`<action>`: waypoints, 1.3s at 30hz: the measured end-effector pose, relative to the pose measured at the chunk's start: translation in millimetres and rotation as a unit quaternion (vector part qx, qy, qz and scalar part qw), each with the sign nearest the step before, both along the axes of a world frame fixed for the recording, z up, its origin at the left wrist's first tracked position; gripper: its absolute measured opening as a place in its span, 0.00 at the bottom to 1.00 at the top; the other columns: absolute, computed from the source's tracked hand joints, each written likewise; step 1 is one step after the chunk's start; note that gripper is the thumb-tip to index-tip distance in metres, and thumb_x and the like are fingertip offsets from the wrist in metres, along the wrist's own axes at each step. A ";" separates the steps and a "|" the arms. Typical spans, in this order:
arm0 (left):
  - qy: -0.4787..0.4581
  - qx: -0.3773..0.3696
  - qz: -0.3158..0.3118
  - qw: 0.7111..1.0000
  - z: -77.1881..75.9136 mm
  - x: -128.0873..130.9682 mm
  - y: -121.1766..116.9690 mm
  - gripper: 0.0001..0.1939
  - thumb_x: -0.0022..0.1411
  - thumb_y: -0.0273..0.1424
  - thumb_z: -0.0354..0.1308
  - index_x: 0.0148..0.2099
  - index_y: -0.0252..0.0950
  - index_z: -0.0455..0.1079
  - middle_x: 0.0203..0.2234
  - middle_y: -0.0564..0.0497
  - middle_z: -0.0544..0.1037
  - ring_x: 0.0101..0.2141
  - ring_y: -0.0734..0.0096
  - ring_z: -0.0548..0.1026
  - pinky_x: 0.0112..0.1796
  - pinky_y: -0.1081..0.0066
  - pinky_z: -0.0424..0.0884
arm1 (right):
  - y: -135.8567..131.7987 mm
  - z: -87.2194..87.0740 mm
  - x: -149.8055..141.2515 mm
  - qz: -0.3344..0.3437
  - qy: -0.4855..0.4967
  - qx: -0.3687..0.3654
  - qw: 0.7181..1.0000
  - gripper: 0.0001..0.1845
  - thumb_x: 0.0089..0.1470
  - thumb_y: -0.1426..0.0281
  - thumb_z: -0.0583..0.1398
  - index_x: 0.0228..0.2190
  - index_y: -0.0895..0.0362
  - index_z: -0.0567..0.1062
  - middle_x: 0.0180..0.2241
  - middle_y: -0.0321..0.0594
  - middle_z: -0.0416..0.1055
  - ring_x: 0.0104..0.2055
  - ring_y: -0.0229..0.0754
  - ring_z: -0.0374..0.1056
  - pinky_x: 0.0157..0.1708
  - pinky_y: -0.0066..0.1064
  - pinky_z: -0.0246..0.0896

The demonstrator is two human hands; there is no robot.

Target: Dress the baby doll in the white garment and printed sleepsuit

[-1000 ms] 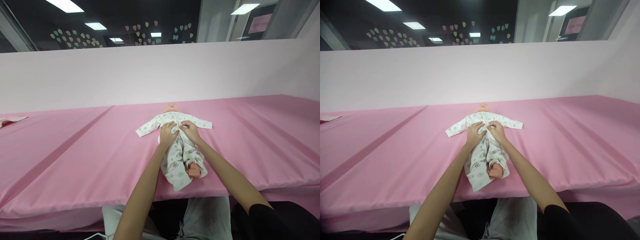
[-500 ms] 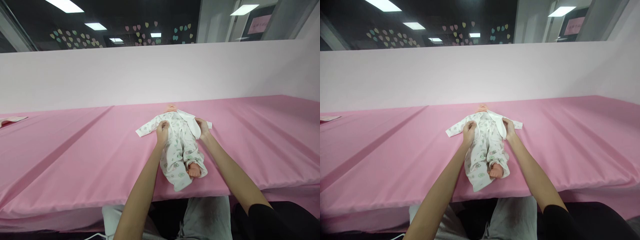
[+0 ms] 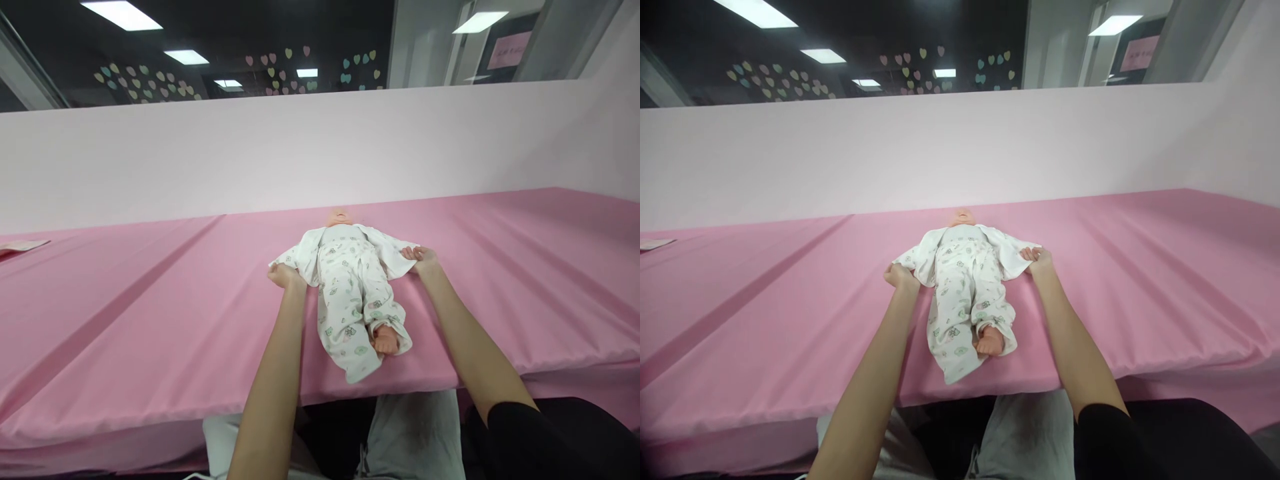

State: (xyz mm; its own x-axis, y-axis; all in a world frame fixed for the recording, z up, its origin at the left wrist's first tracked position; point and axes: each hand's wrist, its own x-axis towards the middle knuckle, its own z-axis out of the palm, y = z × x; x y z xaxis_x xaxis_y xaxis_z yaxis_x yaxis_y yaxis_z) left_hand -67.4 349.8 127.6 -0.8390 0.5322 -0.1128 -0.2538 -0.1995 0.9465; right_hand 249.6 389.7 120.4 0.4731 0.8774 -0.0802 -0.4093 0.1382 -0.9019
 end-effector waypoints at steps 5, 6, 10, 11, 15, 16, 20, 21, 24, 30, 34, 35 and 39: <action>0.272 0.076 0.087 0.955 20.6 16.0 -19.7 0.15 0.61 0.28 0.42 0.50 0.39 0.60 0.50 0.45 0.67 0.52 0.68 0.66 0.53 0.66 0.63 | -2.0 12.2 -6.0 -0.114 0.031 -0.026 0.993 0.08 0.43 0.78 0.51 0.19 0.55 0.62 0.21 0.33 0.65 0.25 0.34 0.65 0.29 0.28 0.66; 0.327 0.102 0.040 0.939 21.0 22.6 -21.6 0.15 0.63 0.30 0.42 0.51 0.38 0.61 0.49 0.45 0.68 0.51 0.68 0.66 0.52 0.66 0.63 | -3.9 16.5 -11.8 -0.130 0.014 -0.001 0.991 0.07 0.43 0.78 0.52 0.20 0.56 0.64 0.22 0.33 0.66 0.27 0.34 0.66 0.32 0.27 0.67; 0.477 0.100 -0.209 0.848 7.5 48.9 -20.9 0.20 0.63 0.35 0.49 0.56 0.38 0.61 0.55 0.44 0.67 0.56 0.63 0.63 0.57 0.61 0.57 | -19.5 27.8 -45.8 -0.075 -0.231 0.188 0.951 0.07 0.44 0.73 0.55 0.28 0.56 0.73 0.33 0.37 0.73 0.40 0.39 0.68 0.47 0.34 0.63; 0.504 0.076 -0.251 0.823 2.5 53.2 -19.5 0.22 0.61 0.35 0.52 0.57 0.38 0.61 0.57 0.43 0.64 0.59 0.61 0.60 0.59 0.59 0.54 | -23.9 27.1 -54.9 -0.032 -0.304 0.219 0.927 0.10 0.45 0.72 0.55 0.31 0.56 0.73 0.37 0.39 0.73 0.43 0.41 0.68 0.50 0.37 0.61; 0.529 0.001 -0.313 0.789 -9.8 56.6 -14.7 0.29 0.58 0.35 0.56 0.61 0.39 0.57 0.63 0.43 0.54 0.63 0.57 0.49 0.61 0.55 0.48 | -34.3 12.5 -80.0 0.107 -0.467 0.191 0.857 0.21 0.45 0.69 0.57 0.44 0.55 0.71 0.51 0.43 0.68 0.55 0.47 0.61 0.57 0.45 0.52; 0.526 -0.002 -0.315 0.790 -10.3 55.5 -14.1 0.31 0.57 0.35 0.57 0.62 0.40 0.56 0.64 0.43 0.53 0.64 0.57 0.48 0.61 0.55 0.48 | -34.9 8.4 -82.4 0.126 -0.482 0.172 0.850 0.22 0.46 0.68 0.58 0.46 0.55 0.70 0.53 0.43 0.66 0.56 0.48 0.60 0.58 0.46 0.50; 0.532 0.003 -0.310 0.788 -7.7 52.6 -13.6 0.33 0.55 0.33 0.58 0.62 0.37 0.56 0.63 0.41 0.55 0.63 0.57 0.51 0.60 0.56 0.50 | -35.0 2.2 -81.4 0.151 -0.501 0.128 0.842 0.27 0.49 0.64 0.58 0.52 0.53 0.65 0.54 0.42 0.65 0.55 0.49 0.61 0.57 0.47 0.52; 0.533 0.003 -0.308 0.788 -6.6 52.6 -13.8 0.33 0.55 0.33 0.58 0.62 0.36 0.56 0.62 0.41 0.56 0.62 0.57 0.53 0.60 0.57 0.50 | -35.1 3.0 -80.3 0.148 -0.508 0.126 0.839 0.27 0.48 0.64 0.58 0.52 0.53 0.65 0.53 0.43 0.66 0.55 0.49 0.61 0.56 0.47 0.52; 0.529 -0.013 -0.305 0.791 -3.1 53.1 -15.2 0.34 0.53 0.34 0.58 0.62 0.36 0.56 0.60 0.41 0.59 0.60 0.56 0.56 0.59 0.57 0.51 | -35.2 5.3 -78.1 0.133 -0.531 0.136 0.826 0.26 0.49 0.64 0.58 0.51 0.56 0.66 0.53 0.45 0.66 0.54 0.49 0.62 0.55 0.45 0.53; 0.528 -0.065 -0.280 0.799 1.8 53.4 -19.4 0.36 0.50 0.36 0.60 0.60 0.38 0.56 0.55 0.42 0.63 0.56 0.49 0.60 0.55 0.53 0.56 | -33.3 1.9 -78.9 0.089 -0.576 0.161 0.796 0.24 0.49 0.63 0.58 0.48 0.56 0.67 0.48 0.46 0.67 0.51 0.48 0.62 0.53 0.43 0.55; 0.549 -0.064 -0.243 0.797 2.7 55.3 -22.6 0.27 0.49 0.35 0.60 0.52 0.39 0.63 0.48 0.45 0.68 0.50 0.53 0.64 0.51 0.56 0.60 | -35.5 4.7 -80.9 0.066 -0.607 0.157 0.776 0.18 0.50 0.62 0.57 0.42 0.57 0.69 0.43 0.45 0.67 0.47 0.47 0.63 0.49 0.40 0.57; 0.564 -0.069 -0.238 0.788 3.5 55.4 -23.9 0.23 0.50 0.35 0.60 0.49 0.39 0.64 0.46 0.46 0.69 0.49 0.53 0.64 0.49 0.56 0.61 | -36.8 6.3 -81.1 0.061 -0.613 0.151 0.773 0.16 0.50 0.62 0.57 0.40 0.56 0.70 0.40 0.44 0.68 0.45 0.47 0.64 0.46 0.38 0.58; 0.699 -0.089 -0.264 0.658 10.1 50.4 -37.1 0.09 0.59 0.37 0.52 0.35 0.37 0.66 0.37 0.44 0.75 0.45 0.52 0.67 0.44 0.54 0.61 | -46.7 10.3 -77.2 0.072 -0.633 0.127 0.760 0.08 0.49 0.64 0.57 0.29 0.56 0.68 0.27 0.36 0.66 0.31 0.41 0.62 0.32 0.32 0.55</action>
State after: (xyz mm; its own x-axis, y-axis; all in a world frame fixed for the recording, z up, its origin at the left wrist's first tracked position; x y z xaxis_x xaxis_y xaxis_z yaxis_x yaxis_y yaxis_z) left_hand -17.0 312.7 137.7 0.1085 0.8738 0.4739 0.9012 -0.2877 0.3241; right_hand 172.4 343.1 130.6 -0.0726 0.8389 0.5394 0.7379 0.4090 -0.5369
